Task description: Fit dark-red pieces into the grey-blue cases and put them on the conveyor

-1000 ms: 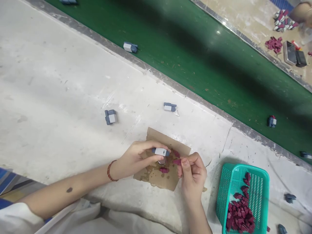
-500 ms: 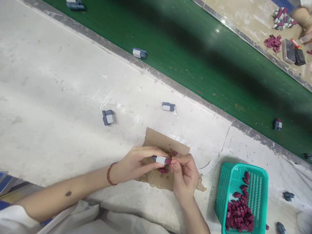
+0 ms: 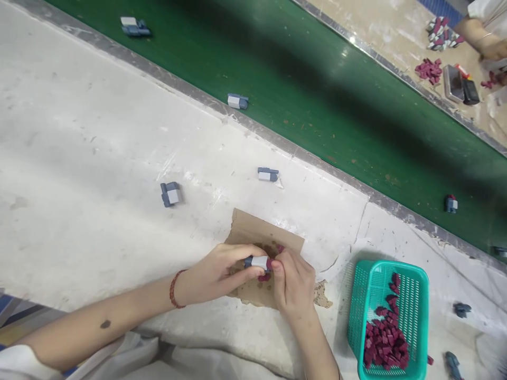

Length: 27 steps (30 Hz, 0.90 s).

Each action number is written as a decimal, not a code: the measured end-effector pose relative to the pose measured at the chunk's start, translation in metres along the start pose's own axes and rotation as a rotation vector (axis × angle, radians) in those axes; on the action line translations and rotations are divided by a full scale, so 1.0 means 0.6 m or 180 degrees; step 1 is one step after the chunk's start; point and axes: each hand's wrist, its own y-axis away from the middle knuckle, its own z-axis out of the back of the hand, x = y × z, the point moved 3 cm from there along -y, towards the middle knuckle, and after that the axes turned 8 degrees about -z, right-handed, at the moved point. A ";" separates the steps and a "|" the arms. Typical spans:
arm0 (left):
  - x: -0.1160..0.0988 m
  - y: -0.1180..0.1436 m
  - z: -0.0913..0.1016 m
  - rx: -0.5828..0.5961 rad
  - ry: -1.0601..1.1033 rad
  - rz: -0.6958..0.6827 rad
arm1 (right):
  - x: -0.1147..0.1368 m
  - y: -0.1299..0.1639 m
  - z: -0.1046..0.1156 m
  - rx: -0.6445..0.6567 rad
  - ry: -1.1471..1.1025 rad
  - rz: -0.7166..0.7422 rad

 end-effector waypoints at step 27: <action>-0.026 -0.356 0.150 -0.0348 -0.2239 -0.0253 | -0.147 0.228 0.251 -0.0950 0.1127 -0.2415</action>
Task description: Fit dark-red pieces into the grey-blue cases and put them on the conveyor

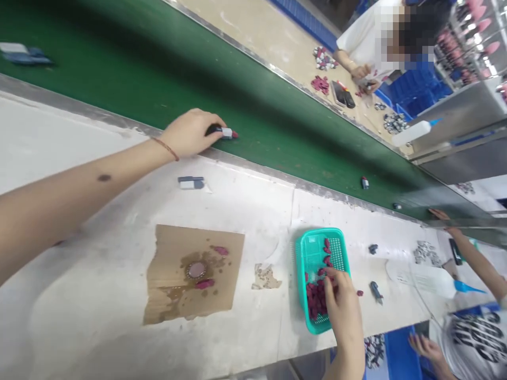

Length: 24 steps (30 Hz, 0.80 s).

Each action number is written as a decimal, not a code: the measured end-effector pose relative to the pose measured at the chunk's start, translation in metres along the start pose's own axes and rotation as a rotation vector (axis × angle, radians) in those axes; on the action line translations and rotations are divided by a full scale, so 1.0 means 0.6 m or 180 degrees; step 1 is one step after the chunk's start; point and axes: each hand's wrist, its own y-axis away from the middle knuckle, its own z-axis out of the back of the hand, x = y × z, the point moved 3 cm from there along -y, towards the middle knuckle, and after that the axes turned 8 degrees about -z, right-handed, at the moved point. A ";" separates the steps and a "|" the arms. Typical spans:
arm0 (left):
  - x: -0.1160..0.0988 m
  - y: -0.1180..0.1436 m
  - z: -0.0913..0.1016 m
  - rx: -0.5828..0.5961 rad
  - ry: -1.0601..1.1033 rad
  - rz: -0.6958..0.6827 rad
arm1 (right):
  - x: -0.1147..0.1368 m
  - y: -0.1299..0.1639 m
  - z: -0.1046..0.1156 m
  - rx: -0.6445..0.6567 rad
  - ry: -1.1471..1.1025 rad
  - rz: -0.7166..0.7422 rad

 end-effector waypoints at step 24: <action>-0.035 0.182 0.013 0.0204 0.2112 0.1246 | 0.071 -0.008 -0.036 0.0138 -0.3198 -0.0266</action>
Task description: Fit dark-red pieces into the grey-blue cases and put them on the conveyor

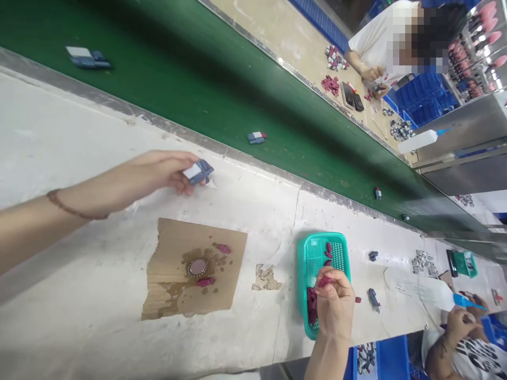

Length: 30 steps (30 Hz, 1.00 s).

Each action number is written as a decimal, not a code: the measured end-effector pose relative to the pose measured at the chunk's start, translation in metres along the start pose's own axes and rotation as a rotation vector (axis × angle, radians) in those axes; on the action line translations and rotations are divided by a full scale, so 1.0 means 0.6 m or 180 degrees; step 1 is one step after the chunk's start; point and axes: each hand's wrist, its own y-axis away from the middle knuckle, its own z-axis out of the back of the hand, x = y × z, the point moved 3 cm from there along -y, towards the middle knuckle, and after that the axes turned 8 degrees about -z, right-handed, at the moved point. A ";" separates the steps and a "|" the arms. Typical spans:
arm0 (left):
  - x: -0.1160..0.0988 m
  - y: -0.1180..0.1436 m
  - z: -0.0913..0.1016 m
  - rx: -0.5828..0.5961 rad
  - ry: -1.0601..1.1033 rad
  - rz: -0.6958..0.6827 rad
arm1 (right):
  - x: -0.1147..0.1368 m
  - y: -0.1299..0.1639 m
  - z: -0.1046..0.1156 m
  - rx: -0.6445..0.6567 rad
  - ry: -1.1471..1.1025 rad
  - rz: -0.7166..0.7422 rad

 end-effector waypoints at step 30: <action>0.115 0.139 -0.053 -0.0018 0.2089 0.0342 | -0.020 0.067 -0.290 0.2249 0.1991 0.2340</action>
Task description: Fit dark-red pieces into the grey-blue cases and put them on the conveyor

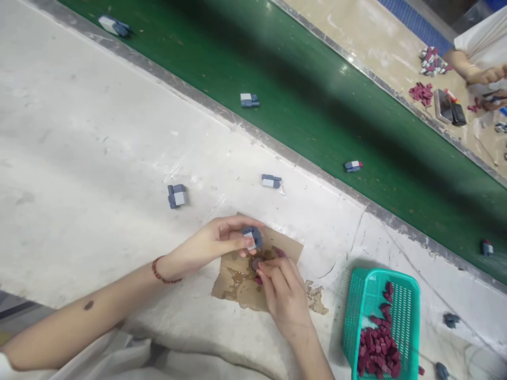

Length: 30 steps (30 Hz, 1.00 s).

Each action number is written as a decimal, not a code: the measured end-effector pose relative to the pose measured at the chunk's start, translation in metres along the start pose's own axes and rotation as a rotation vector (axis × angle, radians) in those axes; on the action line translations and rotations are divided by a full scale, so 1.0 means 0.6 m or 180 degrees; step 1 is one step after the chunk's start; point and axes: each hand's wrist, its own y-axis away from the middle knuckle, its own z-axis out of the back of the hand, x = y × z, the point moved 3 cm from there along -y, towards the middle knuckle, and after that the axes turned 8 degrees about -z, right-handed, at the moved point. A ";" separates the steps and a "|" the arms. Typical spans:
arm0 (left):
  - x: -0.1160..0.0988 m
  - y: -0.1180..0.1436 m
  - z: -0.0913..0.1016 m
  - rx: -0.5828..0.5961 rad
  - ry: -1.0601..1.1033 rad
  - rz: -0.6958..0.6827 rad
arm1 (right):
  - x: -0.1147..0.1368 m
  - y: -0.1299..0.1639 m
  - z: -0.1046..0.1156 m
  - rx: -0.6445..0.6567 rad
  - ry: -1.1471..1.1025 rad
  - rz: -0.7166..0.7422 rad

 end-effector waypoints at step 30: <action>-0.010 0.029 -0.047 0.0753 -0.1641 -0.0975 | -0.037 0.015 0.008 -0.1197 -0.3254 -0.1851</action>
